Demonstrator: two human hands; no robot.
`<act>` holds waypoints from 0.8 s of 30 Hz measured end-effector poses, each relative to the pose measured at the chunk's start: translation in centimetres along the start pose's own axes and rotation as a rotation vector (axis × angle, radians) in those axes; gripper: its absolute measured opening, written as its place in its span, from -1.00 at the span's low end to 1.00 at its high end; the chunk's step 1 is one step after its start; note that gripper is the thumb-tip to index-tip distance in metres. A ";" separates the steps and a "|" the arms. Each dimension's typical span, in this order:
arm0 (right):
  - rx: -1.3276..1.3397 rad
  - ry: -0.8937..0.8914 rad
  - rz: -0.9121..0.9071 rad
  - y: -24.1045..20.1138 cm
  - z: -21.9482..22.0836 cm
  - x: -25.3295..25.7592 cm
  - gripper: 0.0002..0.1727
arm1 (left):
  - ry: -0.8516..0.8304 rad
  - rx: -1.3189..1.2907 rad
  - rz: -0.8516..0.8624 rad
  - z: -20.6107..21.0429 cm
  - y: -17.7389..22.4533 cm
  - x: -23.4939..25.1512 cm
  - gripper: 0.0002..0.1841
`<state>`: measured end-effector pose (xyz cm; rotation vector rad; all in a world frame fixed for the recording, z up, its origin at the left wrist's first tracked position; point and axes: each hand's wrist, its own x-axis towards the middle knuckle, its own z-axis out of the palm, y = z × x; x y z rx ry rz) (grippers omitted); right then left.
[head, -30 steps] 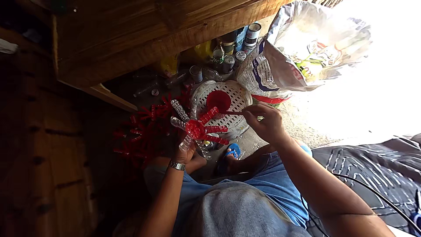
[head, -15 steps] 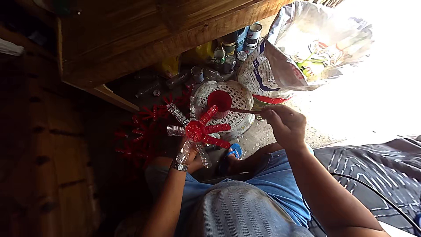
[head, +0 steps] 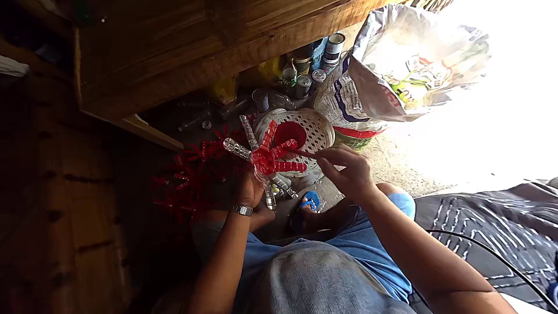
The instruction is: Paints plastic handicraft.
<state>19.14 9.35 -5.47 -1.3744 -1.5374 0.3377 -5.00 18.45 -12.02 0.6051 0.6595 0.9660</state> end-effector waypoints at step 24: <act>-0.146 -0.091 -0.157 1.0 3.7 0.6 -0.80 | 0.001 -0.041 0.007 -0.6 -0.4 -0.6 -0.59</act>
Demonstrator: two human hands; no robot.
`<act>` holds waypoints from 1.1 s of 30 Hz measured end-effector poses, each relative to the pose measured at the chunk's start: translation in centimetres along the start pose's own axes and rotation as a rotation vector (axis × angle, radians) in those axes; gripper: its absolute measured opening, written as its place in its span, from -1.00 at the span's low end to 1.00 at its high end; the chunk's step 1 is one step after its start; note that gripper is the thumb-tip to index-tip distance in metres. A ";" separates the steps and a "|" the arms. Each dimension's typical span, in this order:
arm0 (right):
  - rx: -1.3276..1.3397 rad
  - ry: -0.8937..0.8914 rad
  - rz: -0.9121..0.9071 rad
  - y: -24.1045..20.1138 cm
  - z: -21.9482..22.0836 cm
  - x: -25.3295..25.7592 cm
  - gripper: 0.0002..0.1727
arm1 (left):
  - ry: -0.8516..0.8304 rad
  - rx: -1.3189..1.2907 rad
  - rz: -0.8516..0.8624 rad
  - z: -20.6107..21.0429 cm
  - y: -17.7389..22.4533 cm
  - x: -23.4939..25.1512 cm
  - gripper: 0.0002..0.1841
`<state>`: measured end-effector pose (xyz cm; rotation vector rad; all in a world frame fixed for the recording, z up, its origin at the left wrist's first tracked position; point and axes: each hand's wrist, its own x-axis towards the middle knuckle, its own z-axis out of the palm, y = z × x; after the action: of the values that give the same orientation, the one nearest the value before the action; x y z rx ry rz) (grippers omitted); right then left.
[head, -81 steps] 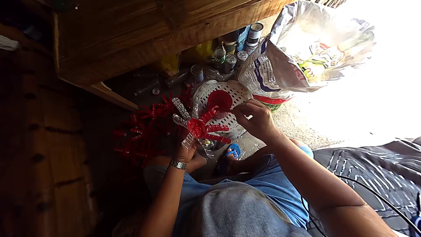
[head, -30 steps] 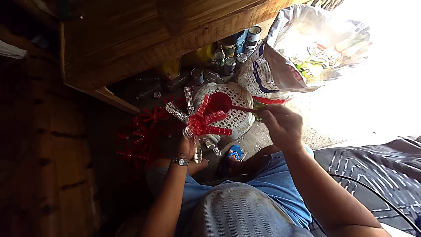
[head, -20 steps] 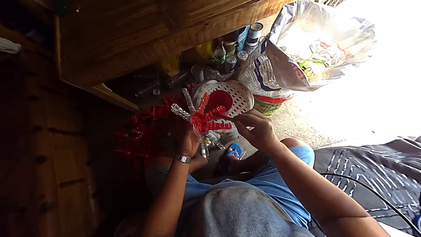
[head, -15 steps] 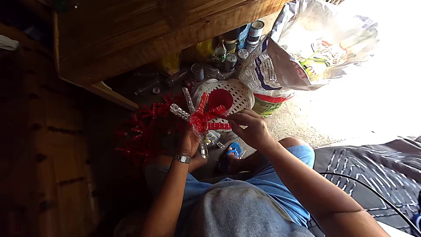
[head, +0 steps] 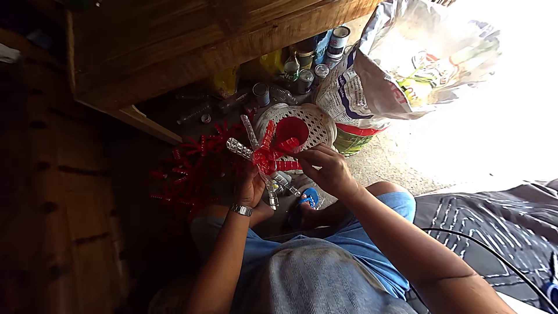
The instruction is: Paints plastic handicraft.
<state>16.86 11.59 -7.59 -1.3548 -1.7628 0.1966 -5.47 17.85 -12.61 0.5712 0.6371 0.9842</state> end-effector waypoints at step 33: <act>0.040 0.001 -0.032 -0.8 -0.9 -1.2 -0.83 | -0.064 -0.011 0.020 -0.2 -0.4 0.3 -0.49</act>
<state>16.95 9.93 -7.23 -1.2970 -1.7690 0.2121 -5.30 18.02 -13.11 0.5975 0.5700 0.9837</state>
